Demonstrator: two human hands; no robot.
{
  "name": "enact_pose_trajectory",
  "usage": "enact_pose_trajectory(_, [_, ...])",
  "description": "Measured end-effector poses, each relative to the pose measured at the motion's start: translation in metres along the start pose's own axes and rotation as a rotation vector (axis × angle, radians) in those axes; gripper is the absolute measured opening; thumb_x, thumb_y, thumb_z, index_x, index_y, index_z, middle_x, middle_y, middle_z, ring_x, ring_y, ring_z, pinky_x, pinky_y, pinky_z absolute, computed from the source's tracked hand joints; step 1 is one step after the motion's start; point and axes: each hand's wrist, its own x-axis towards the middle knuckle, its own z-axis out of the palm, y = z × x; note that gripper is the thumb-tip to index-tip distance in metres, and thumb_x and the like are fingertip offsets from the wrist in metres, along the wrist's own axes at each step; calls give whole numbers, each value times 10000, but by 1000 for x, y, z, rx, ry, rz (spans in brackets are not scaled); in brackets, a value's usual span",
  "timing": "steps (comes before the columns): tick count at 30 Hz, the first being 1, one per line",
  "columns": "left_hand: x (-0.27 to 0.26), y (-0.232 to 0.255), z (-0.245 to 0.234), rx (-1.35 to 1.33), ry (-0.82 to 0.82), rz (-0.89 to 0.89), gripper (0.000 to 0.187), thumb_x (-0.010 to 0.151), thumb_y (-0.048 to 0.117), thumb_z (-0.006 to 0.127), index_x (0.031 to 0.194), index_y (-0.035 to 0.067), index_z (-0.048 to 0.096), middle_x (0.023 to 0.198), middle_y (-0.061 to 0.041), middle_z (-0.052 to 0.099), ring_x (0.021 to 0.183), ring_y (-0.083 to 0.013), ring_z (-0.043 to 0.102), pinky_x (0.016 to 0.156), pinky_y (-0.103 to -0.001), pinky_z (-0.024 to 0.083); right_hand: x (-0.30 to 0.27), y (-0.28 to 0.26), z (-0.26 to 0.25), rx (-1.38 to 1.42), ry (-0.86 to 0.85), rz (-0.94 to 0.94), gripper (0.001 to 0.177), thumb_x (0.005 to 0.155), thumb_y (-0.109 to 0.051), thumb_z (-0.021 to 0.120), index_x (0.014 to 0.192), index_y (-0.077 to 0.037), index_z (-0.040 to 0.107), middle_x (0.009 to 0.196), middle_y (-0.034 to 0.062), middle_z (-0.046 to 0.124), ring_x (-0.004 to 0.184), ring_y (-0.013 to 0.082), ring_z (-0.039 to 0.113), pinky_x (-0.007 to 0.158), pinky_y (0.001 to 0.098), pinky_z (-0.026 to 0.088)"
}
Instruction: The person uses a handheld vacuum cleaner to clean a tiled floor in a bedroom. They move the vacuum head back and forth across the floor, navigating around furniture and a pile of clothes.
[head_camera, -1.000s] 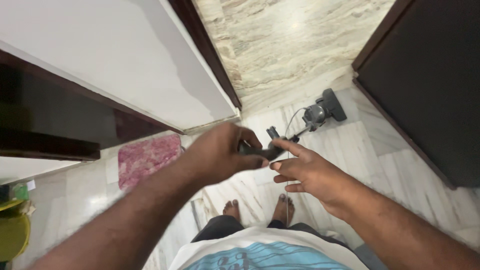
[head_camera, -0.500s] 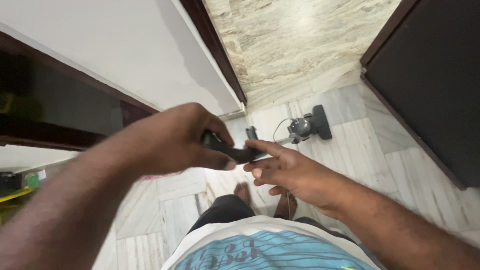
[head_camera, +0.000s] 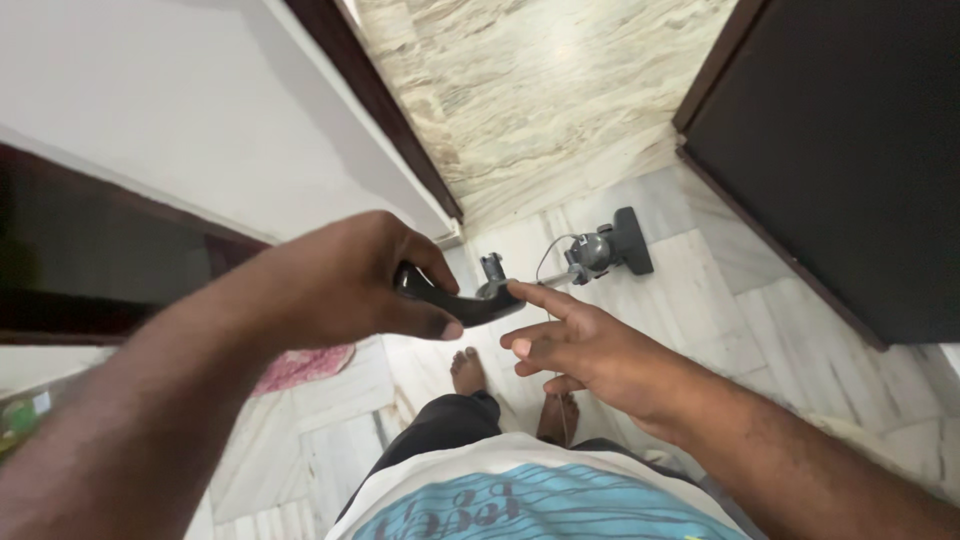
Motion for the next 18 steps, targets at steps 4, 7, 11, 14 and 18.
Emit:
enact_pose_trajectory(4, [16,15,17,-13,37,131,498,704,448,877,1105,162,800,864,-98,797,787,-228,765,744,-378,570,-6,14,-18,21,78,22,902,821,-479,704,1607,-242,331,1292,99,692,1152,177,677,899,354,530])
enact_pose_trajectory(7, [29,26,29,-50,22,143,503,713,450,874,1119,164,797,863,-102,789,779,-236,760,736,-376,573,-2,26,-27,71,127,13,919,821,-470,714,1584,-199,279,1289,94,689,1141,188,679,910,366,543])
enact_pose_trajectory(11, [38,42,46,-66,-51,80,478,736,452,854,1121,179,781,845,-117,801,761,-240,775,733,-378,583,-1,42,-38,108,189,49,926,829,-467,720,1593,-195,273,1263,96,699,1127,179,670,906,358,530])
enact_pose_trajectory(14, [41,42,55,-78,-29,131,483,719,443,859,1106,166,776,890,-83,803,774,-221,774,732,-369,586,-2,49,-41,118,193,44,924,832,-458,723,1595,-191,276,1248,77,701,1127,170,662,909,358,526])
enact_pose_trajectory(18, [39,36,52,-58,-17,87,484,719,460,863,1101,173,783,908,-76,796,794,-228,761,740,-376,583,3,45,-35,96,197,58,925,827,-444,732,1600,-208,284,1202,103,720,1108,175,673,915,361,523])
